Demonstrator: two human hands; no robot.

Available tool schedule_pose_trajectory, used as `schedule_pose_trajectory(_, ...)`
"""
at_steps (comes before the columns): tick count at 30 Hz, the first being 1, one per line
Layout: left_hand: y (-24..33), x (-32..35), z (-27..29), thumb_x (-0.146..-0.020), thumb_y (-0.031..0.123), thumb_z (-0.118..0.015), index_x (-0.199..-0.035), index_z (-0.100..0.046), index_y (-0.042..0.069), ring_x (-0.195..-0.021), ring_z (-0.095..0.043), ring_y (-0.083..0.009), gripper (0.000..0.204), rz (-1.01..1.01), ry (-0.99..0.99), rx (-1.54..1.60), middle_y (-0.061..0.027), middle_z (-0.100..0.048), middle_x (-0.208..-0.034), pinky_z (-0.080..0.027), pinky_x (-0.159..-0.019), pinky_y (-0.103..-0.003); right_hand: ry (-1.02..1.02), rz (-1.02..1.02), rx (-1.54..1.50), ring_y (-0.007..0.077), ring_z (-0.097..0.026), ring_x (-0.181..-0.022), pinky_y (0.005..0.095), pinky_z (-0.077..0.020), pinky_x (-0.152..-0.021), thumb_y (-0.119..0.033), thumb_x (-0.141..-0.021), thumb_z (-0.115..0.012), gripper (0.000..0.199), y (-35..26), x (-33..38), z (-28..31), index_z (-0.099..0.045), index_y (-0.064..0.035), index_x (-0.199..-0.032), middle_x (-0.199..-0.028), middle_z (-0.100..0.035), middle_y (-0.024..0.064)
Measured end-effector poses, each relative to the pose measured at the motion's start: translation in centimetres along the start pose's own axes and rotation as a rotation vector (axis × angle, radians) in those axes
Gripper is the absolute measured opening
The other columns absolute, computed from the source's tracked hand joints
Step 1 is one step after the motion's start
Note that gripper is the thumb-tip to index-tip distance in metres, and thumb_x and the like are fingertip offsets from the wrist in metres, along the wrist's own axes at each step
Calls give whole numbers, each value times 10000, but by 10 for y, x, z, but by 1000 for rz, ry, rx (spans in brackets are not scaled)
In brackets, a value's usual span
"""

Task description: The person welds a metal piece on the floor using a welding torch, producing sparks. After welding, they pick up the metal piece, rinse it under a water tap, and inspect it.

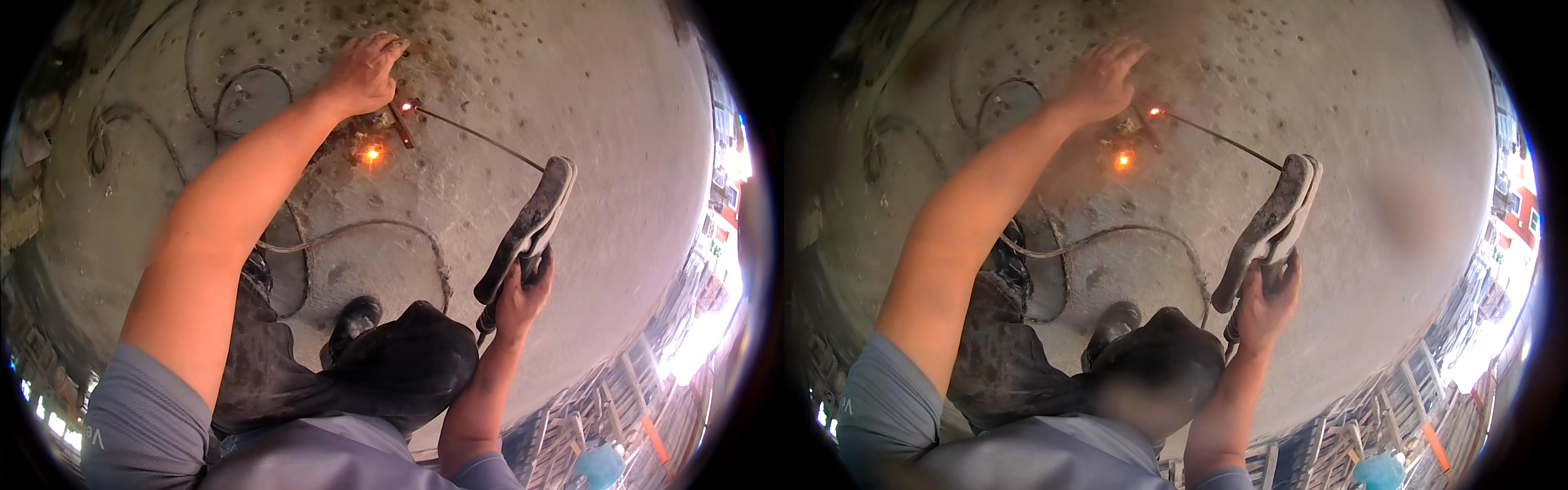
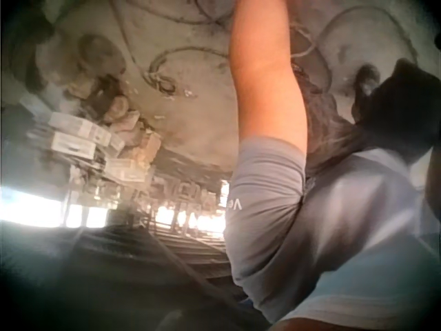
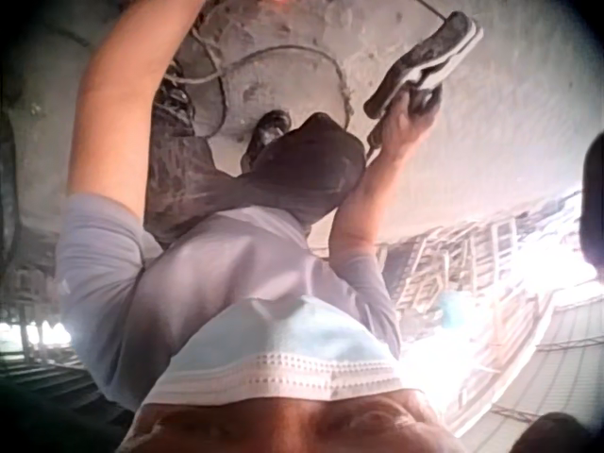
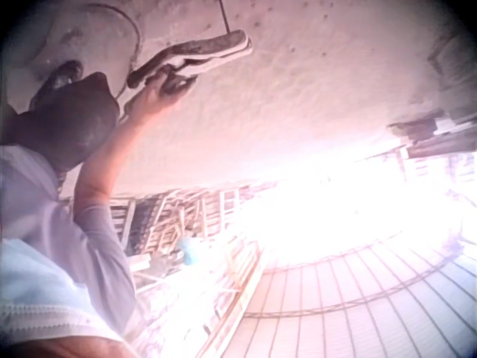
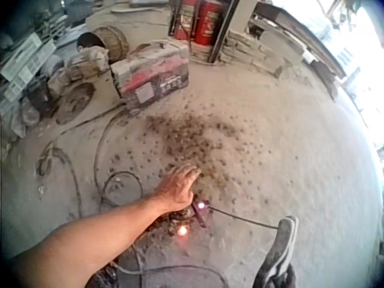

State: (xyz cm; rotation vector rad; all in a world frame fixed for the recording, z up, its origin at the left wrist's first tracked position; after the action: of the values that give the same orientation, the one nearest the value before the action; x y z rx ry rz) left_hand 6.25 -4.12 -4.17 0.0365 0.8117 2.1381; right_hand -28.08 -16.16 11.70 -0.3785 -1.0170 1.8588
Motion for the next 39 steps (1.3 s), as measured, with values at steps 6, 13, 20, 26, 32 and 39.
schedule_pose_trajectory(6,5,3,-5,-748,0,-489,-1384,-527,33,-1362,-451,-356,638,-44,-42,53,-184,-522,-1431,-356,-1150,-453,18,-33,23,112,-613,-783,250,-513,-657,-22,-911,-653,592,-4,0,0,-382,85,-1426,-992,-667,107)
schedule_pose_trajectory(13,17,6,-20,-806,228,-613,-1467,-422,53,-1412,-386,-323,710,-89,-220,-19,-171,-443,-1497,-289,-1188,-447,17,-73,0,116,-620,-778,246,-510,-636,-38,-897,-705,620,2,0,0,-396,80,-1422,-1021,-666,124)
schedule_pose_trajectory(20,40,21,-35,-820,463,-696,-1535,-285,32,-1488,-265,-285,930,-62,-461,-110,-148,-336,-1576,-200,-1238,-443,-23,-97,55,120,-617,-804,271,-518,-716,-41,-877,-715,598,-2,-3,-3,-433,112,-1381,-931,-693,126)
schedule_pose_trajectory(26,45,18,-26,-780,499,-746,-1540,-263,19,-1496,-242,-293,1021,-64,-498,-32,-145,-314,-1584,-184,-1241,-450,-43,-77,66,125,-613,-745,281,-517,-679,-50,-850,-733,611,0,-6,0,-444,123,-1360,-870,-691,144)
schedule_pose_trajectory(32,56,15,-15,-749,418,-798,-1494,-348,-3,-1435,-334,-362,967,-74,-423,-41,-201,-359,-1545,-316,-1180,-430,-38,-49,93,150,-644,-758,311,-533,-717,-50,-843,-735,605,1,-8,1,-461,97,-1361,-857,-701,177)
schedule_pose_trajectory(39,45,16,-36,-780,479,-759,-1543,-236,23,-1490,-248,-311,1032,-43,-488,-30,-156,-304,-1579,-198,-1241,-463,-34,-37,97,194,-684,-781,325,-540,-744,-63,-829,-745,617,5,-8,2,-472,79,-1364,-879,-704,199)
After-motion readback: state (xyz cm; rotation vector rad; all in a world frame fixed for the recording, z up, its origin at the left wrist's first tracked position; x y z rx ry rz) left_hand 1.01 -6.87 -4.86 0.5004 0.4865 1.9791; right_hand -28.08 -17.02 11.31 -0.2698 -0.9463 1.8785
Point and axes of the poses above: each hand's wrist, its own x-axis away from the middle knuckle, its own z-axis out of the back of the hand, y = z × x, the point moved 9 cm from there along -x, towards the middle knuckle
